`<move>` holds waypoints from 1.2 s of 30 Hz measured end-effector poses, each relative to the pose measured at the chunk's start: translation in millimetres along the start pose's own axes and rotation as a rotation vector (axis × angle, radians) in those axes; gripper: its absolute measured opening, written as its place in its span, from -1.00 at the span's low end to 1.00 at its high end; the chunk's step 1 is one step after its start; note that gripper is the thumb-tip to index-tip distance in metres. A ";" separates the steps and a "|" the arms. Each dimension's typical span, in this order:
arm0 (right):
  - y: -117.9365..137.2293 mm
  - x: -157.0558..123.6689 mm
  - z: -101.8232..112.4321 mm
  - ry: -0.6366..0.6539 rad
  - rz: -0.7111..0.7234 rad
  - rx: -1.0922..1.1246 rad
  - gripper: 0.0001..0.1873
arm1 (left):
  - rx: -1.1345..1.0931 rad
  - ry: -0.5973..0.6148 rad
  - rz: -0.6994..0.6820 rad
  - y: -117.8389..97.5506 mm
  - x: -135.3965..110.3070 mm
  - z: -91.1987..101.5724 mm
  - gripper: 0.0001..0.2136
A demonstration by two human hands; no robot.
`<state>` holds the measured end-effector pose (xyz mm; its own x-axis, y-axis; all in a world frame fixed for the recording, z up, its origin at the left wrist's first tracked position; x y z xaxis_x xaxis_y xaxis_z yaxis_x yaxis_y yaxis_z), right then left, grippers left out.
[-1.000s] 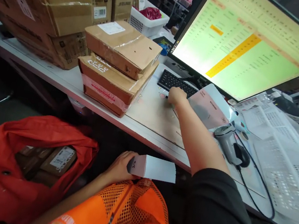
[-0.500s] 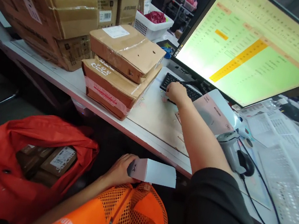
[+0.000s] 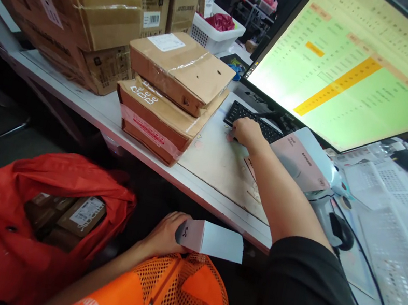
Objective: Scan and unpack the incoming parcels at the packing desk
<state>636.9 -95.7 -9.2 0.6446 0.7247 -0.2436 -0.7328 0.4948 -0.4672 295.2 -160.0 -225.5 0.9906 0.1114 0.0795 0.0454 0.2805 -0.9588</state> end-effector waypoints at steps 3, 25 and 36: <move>-2.3 1.9 0.6 -0.001 0.044 -0.018 -0.60 | -0.004 0.003 -0.002 -0.3 0.2 0.4 -0.34; 2.7 5.5 9.0 0.071 0.223 -0.149 -0.61 | -0.005 0.029 0.011 4.1 0.8 -3.1 -0.31; 14.2 5.7 14.3 0.140 0.308 -0.218 -0.72 | 0.005 0.018 0.003 4.5 1.3 -4.3 -0.28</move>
Point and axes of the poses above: each hand's wrist, its own x-axis towards the middle knuckle, its own z-axis out of the back of the hand, y = z × x, the point moved 4 cm from there along x, towards the middle knuckle, and after that the axes turned 6 degrees about y, right-handed, at the moved point
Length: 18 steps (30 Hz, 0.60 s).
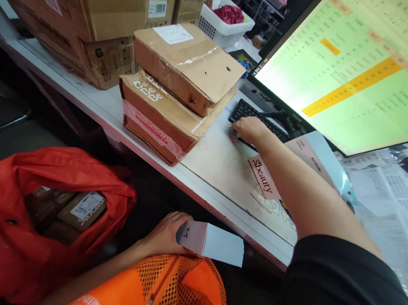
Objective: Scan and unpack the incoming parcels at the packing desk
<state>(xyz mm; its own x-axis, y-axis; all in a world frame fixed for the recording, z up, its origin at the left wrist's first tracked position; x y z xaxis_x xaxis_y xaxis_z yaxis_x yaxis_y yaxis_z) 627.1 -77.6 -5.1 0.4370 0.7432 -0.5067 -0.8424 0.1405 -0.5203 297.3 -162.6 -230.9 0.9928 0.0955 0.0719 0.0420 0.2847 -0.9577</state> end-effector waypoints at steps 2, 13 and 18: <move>-0.4 0.3 0.9 0.006 0.016 0.003 -0.73 | 0.005 0.001 0.000 0.6 -0.1 -0.2 -0.28; 4.0 3.7 1.8 0.006 -0.021 0.118 -0.79 | 0.006 0.017 0.019 -0.7 -0.1 2.4 -0.29; -7.9 -11.1 23.8 -0.189 -0.196 0.189 -0.68 | 0.010 0.003 0.010 -0.6 1.0 1.8 -0.31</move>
<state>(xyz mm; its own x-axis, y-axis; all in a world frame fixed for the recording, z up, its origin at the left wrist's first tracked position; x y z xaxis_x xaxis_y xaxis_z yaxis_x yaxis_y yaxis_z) 621.4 -71.4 21.0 0.5451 0.7956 -0.2642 -0.7995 0.3986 -0.4493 298.1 -161.0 -229.8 0.9935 0.0960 0.0613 0.0307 0.2929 -0.9557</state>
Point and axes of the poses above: each hand's wrist, its own x-axis towards the middle knuckle, its own z-axis out of the back of the hand, y = z × x, the point moved 4 cm from there along x, towards the middle knuckle, and after that the axes turned 6 degrees about y, right-handed, at the moved point
